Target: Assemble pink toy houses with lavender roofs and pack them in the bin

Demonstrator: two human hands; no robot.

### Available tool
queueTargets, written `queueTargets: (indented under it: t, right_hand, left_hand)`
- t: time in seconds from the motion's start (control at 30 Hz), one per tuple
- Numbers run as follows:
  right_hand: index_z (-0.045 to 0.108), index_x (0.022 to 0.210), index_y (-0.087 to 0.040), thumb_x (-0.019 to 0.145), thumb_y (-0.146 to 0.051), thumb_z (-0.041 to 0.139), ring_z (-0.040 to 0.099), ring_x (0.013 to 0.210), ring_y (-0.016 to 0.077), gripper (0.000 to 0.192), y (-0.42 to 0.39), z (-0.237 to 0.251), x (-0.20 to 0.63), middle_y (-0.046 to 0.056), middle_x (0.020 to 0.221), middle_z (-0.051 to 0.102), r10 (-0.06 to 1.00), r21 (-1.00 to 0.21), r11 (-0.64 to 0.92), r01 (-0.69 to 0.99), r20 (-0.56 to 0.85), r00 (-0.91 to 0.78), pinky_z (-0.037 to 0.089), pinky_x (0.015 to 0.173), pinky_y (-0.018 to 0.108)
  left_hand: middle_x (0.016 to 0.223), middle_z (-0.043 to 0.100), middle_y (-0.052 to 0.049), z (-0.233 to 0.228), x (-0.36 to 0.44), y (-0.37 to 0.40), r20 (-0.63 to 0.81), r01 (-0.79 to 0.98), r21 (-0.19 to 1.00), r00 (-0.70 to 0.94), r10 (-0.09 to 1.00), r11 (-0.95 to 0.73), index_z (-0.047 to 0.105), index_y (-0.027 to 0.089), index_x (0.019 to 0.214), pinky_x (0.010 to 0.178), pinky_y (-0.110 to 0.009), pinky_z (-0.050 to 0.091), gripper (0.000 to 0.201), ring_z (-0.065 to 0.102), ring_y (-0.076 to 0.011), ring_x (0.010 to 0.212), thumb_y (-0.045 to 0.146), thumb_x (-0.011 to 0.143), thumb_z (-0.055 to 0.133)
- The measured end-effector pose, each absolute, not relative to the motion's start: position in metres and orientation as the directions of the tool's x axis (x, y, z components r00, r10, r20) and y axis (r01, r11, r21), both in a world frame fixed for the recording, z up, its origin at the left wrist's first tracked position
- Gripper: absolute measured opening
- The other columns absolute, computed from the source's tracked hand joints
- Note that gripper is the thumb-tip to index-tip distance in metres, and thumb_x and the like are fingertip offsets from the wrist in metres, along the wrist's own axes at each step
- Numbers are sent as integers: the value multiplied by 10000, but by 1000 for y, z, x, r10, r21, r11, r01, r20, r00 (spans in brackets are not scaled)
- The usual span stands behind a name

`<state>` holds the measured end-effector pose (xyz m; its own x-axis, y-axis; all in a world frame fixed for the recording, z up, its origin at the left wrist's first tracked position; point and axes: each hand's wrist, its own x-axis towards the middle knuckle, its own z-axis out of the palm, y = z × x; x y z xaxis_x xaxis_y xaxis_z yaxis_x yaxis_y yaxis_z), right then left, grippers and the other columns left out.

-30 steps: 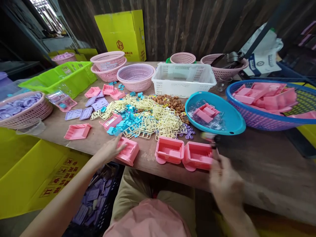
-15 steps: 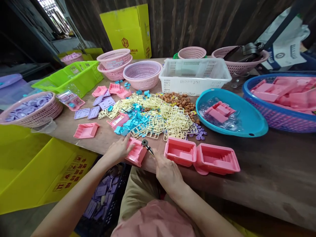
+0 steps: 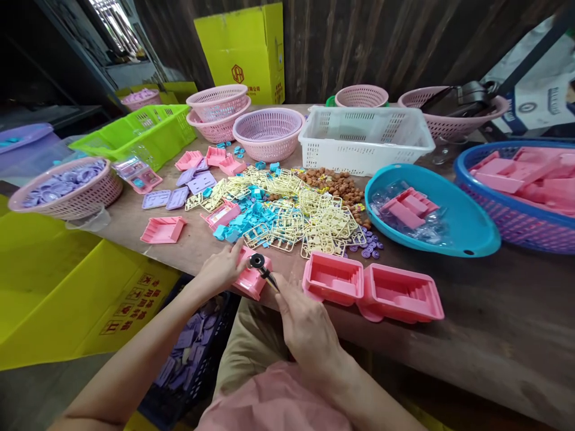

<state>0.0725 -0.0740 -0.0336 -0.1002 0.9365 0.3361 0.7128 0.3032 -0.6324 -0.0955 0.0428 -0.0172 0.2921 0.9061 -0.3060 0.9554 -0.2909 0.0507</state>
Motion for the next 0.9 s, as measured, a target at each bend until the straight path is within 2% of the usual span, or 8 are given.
queueTargets:
  t: [0.23, 0.37, 0.43, 0.53, 0.6, 0.67, 0.8, 0.9]
  right_hand:
    - [542, 1231, -157, 916, -184, 331, 655, 960, 213, 380, -81, -34, 72, 88, 1108, 664, 944, -659, 322, 680, 281, -174, 553, 789, 317]
    - [519, 1262, -150, 924, -222, 328, 681, 871, 205, 395, -73, -27, 81, 88, 1059, 684, 956, -683, 205, 701, 292, 5, 554, 717, 278]
    - [517, 1266, -157, 923, -228, 324, 689, 825, 209, 400, -72, -29, 83, 85, 1036, 693, 969, -678, 163, 716, 248, 14, 555, 697, 289]
    - [538, 1240, -164, 910, -211, 332, 671, 910, 222, 392, -71, -41, 78, 90, 1072, 679, 981, -677, 149, 721, 194, -20, 550, 749, 319]
    - [540, 1235, -158, 901, -192, 333, 649, 973, 230, 394, -68, -46, 72, 97, 1101, 666, 984, -677, 145, 722, 174, -34, 541, 787, 340]
    - [520, 1254, -144, 906, -186, 318, 645, 983, 231, 405, -63, -44, 64, 105, 1119, 656, 983, -682, 157, 715, 181, -43, 537, 801, 349]
    - [427, 1337, -121, 931, -192, 275, 612, 1047, 213, 439, -51, -32, 50, 123, 1215, 598, 955, -673, 258, 694, 288, -76, 510, 857, 330]
    - [434, 1340, -165, 916, -158, 309, 642, 973, 216, 441, -46, -31, 42, 116, 1085, 669, 966, -596, 248, 763, 206, -154, 497, 845, 337]
  left_hand:
    - [1213, 544, -214, -20, -103, 48, -302, 926, 141, 377, 876, -350, 195, 128, 1421, 845, -415, 443, 600, 570, -330, 1071, 394, 910, 361]
    - [1355, 475, -116, -3, -126, 68, -328, 611, 391, 792, 516, -689, 163, 249, 1436, 1031, -435, 300, 722, 412, -263, 1268, 316, 833, 555]
    - [1421, 404, -51, 6, -136, 73, -288, 483, 416, 873, 393, -770, 211, 329, 1415, 1081, -455, 212, 730, 276, -242, 1352, 227, 801, 592]
    - [1481, 287, -68, 4, -140, 61, -144, 590, 326, 803, 578, -739, 162, 327, 1426, 1082, -506, 180, 761, 178, -267, 1383, 244, 803, 590]
    - [1477, 246, -156, -11, -135, 43, 3, 779, 253, 592, 806, -573, 73, 246, 1445, 1055, -566, 187, 851, 184, -325, 1370, 359, 791, 606]
    - [1424, 280, -238, -30, -129, 24, 106, 898, 202, 376, 920, -390, 29, 152, 1443, 1012, -591, 241, 941, 244, -382, 1331, 432, 764, 616]
    - [1239, 463, -201, -55, -127, 6, 146, 920, 168, 332, 932, -354, 14, 114, 1434, 904, -460, 400, 981, 474, -338, 1138, 426, 732, 625]
    - [1207, 486, -170, -57, -133, 10, 126, 900, 160, 389, 913, -406, -10, 131, 1431, 866, -422, 424, 1051, 507, -314, 1077, 425, 674, 657]
